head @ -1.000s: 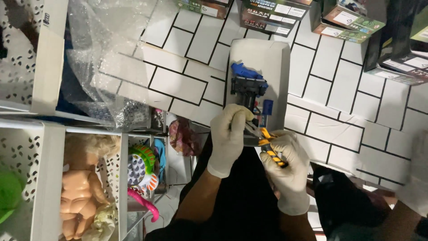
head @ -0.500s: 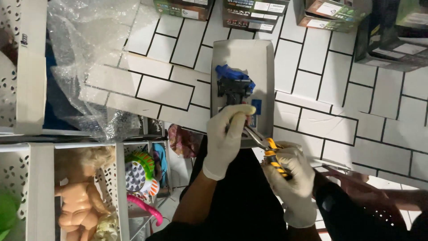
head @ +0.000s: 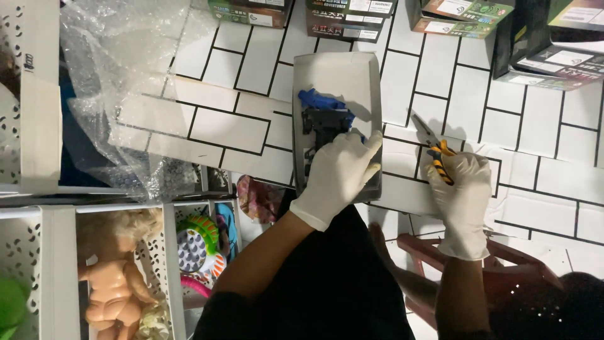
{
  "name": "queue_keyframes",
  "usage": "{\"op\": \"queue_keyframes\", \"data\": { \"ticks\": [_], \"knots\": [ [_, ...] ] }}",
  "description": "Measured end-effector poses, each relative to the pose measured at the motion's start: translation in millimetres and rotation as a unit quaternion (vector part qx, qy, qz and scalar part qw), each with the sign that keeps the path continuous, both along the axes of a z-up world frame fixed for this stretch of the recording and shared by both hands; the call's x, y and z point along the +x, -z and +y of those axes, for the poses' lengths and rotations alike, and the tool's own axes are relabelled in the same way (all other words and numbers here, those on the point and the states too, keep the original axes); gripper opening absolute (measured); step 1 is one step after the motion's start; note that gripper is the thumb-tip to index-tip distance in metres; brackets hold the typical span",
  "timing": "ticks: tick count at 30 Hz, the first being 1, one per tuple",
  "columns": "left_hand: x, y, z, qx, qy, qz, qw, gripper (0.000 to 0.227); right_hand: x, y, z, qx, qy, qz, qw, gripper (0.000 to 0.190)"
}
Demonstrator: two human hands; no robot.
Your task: Assembling a plastic toy car model, including unboxing, cutting parts from a sprue with pliers, and fitting components together.
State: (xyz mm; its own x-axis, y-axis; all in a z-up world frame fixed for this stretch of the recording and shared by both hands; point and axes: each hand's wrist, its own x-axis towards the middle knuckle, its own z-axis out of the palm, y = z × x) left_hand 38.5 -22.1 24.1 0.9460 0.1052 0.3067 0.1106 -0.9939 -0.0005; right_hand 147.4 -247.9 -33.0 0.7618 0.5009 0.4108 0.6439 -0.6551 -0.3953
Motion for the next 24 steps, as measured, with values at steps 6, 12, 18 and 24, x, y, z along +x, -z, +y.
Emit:
{"op": "queue_keyframes", "data": {
  "ticks": [6, 12, 18, 24],
  "knots": [
    [-16, -28, 26, -0.211, -0.071, 0.054, 0.973, 0.032, 6, 16, -3, -0.032, 0.021, -0.024, 0.999, 0.029],
    [-39, -8, 42, -0.126, -0.154, -0.054, 0.978, 0.036, -23, -10, -4, 0.001, 0.024, 0.018, 1.0, 0.017],
    [-48, 2, 47, -0.177, -0.147, -0.076, 0.97, 0.025, -19, -6, 1, 0.082, -0.084, -0.01, 0.993, 0.008],
    [-58, 18, 55, -0.222, -0.136, -0.042, 0.965, 0.017, -44, -7, 87, 0.002, -0.146, -0.024, 0.989, 0.021]
  ]
}}
